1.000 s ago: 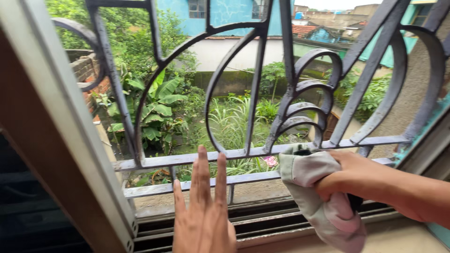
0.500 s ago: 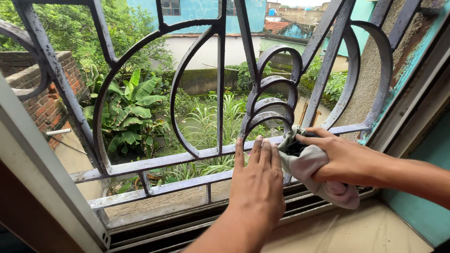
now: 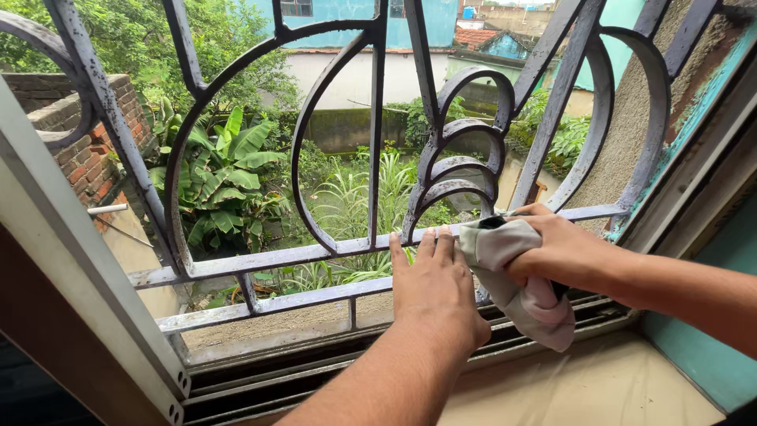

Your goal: The person wipes the metal security bars and the window frame using a cloth. They move the cloth along the horizontal and vertical bars, cleaning the surface while looking out at the greenery outside.

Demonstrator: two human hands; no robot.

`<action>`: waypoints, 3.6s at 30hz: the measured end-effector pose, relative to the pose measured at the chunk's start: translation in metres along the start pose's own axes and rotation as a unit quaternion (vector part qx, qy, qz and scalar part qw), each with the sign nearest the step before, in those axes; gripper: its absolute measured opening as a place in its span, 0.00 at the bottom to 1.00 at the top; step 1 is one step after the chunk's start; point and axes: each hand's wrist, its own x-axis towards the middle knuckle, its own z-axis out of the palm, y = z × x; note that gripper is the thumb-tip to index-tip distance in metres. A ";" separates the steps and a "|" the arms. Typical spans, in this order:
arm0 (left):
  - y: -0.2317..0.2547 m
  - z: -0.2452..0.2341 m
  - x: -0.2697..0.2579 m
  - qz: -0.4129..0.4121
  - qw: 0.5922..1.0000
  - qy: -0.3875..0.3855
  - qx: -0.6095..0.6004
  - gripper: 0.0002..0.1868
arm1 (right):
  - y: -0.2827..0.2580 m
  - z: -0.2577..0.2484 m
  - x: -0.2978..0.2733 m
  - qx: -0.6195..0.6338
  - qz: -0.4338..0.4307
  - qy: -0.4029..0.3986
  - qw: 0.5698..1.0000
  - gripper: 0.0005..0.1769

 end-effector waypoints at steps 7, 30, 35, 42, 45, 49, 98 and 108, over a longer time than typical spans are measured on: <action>-0.001 -0.002 -0.004 0.005 1.000 0.004 0.012 0.55 | 0.022 -0.002 0.017 -0.038 -0.022 -0.054 0.998 0.31; 0.009 0.000 -0.003 -0.007 1.000 0.002 0.028 0.62 | 0.096 0.000 -0.033 0.038 -0.080 0.006 0.996 0.52; 0.008 -0.005 0.004 -0.002 0.999 -0.040 0.015 0.62 | 0.116 -0.023 -0.019 0.064 -0.074 0.110 0.989 0.49; 0.002 0.004 0.001 0.001 1.000 -0.020 -0.001 0.64 | 0.079 -0.025 0.029 -0.020 -0.141 -0.031 0.989 0.49; 0.004 0.006 0.002 0.002 1.000 -0.021 0.012 0.65 | 0.070 -0.029 0.029 0.015 -0.099 -0.060 0.993 0.49; 0.005 0.006 0.001 0.000 1.000 -0.019 0.009 0.64 | 0.064 -0.036 0.039 0.003 -0.050 -0.080 0.996 0.38; -0.014 0.017 -0.002 0.038 0.999 0.003 -0.018 0.59 | 0.067 -0.013 0.021 -0.122 -0.170 -0.040 0.977 0.46; -0.010 0.013 0.000 0.023 0.998 0.002 -0.052 0.60 | 0.051 -0.022 0.053 -0.170 -0.023 -0.056 0.984 0.46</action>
